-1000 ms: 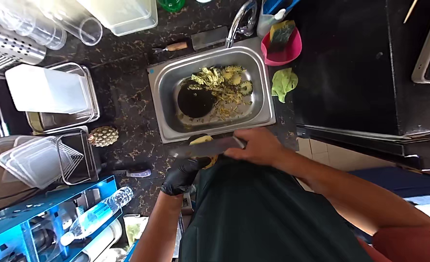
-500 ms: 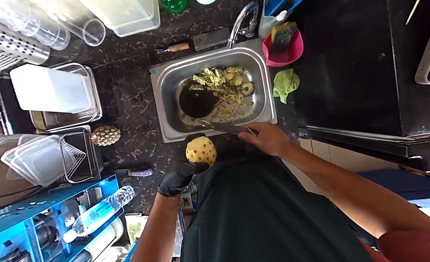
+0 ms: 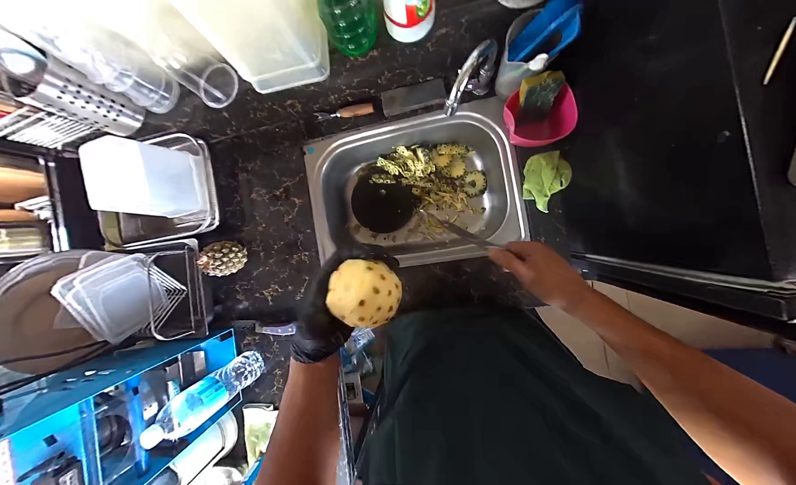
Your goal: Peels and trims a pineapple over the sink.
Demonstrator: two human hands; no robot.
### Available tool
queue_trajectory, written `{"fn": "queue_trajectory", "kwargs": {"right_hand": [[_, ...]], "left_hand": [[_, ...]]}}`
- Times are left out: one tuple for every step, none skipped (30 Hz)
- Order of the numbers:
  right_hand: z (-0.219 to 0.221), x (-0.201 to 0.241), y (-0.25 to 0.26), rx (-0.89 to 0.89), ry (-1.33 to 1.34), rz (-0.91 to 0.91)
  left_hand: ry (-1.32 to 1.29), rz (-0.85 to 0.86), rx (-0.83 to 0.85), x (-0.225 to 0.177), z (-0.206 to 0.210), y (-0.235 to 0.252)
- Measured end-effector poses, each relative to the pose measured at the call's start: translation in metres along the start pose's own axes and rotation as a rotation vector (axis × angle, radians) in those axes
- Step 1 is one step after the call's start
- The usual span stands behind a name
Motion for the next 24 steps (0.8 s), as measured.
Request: {"fn": "queue_trajectory", "kwargs": {"right_hand": [[-0.002,-0.007,-0.003,-0.012,0.026,0.017],[-0.004,-0.010,-0.005,-0.029,0.036,0.022],[-0.007,-0.009,-0.006,-0.049,0.033,0.011],[-0.009,-0.006,-0.007,-0.063,0.030,-0.007],[-0.012,-0.001,-0.006,-0.079,0.028,-0.031],[-0.014,0.003,-0.006,-0.098,0.029,-0.054],[-0.015,0.006,-0.005,-0.117,0.037,-0.068],[-0.016,0.008,-0.005,-0.133,0.047,-0.069],[-0.015,0.008,-0.006,-0.139,0.051,-0.062],[-0.014,0.009,-0.006,-0.140,0.052,-0.056],[-0.013,0.010,-0.005,-0.134,0.060,-0.053],[-0.009,0.011,-0.003,-0.121,0.067,-0.055],[-0.004,0.014,-0.001,-0.102,0.082,-0.061],[0.001,0.020,0.000,-0.078,0.101,-0.072],[0.006,0.028,0.001,-0.054,0.117,-0.085],[0.010,0.037,0.002,-0.030,0.130,-0.097],[0.013,0.047,0.001,-0.012,0.137,-0.110],[0.016,0.056,-0.001,0.003,0.133,-0.119],[0.018,0.066,-0.003,0.017,0.121,-0.126],[0.021,0.075,-0.007,0.029,0.095,-0.135],[0.025,0.083,-0.010,0.038,0.050,-0.150],[0.028,0.092,-0.014,0.035,-0.007,-0.180],[0.031,0.101,-0.019,0.021,-0.070,-0.226],[0.033,0.112,-0.024,-0.003,-0.132,-0.284]], "left_hand": [[-0.076,0.092,0.007,-0.019,-0.003,0.008],[-0.157,0.130,-0.014,-0.032,-0.011,0.015],[-0.252,0.116,-0.060,-0.036,-0.020,0.020],[-0.329,0.065,-0.152,-0.032,-0.028,0.024],[-0.376,-0.005,-0.279,-0.025,-0.031,0.027],[-0.378,-0.087,-0.436,-0.017,-0.029,0.028],[-0.350,-0.164,-0.562,-0.011,-0.027,0.026],[-0.306,-0.208,-0.667,-0.003,-0.030,0.020],[-0.329,-0.219,-0.746,0.007,-0.036,0.014],[-0.356,-0.210,-0.760,0.016,-0.042,0.008],[-0.402,-0.174,-0.705,0.027,-0.049,0.004],[-0.502,-0.134,-0.632,0.039,-0.057,-0.002],[-0.540,-0.111,-0.618,0.048,-0.061,-0.007],[-0.569,-0.102,-0.627,0.055,-0.063,-0.010],[-0.633,-0.089,-0.600,0.065,-0.064,-0.011],[-0.665,-0.099,-0.565,0.072,-0.062,-0.011],[-0.666,-0.132,-0.544,0.077,-0.056,-0.010],[-0.652,-0.173,-0.542,0.079,-0.049,-0.008],[-0.659,-0.211,-0.561,0.081,-0.041,-0.007],[-0.666,-0.227,-0.567,0.083,-0.036,-0.007],[-0.664,-0.216,-0.568,0.085,-0.033,-0.007],[-0.648,-0.192,-0.567,0.086,-0.031,-0.009],[-0.616,-0.185,-0.598,0.089,-0.030,-0.014],[-0.576,-0.201,-0.632,0.092,-0.028,-0.019]]}}
Point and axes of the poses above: each hand's wrist, its own y-axis towards the middle knuckle, its own z-axis out of the palm, x = y × z, the point moved 10 cm from there along y, towards the middle knuckle
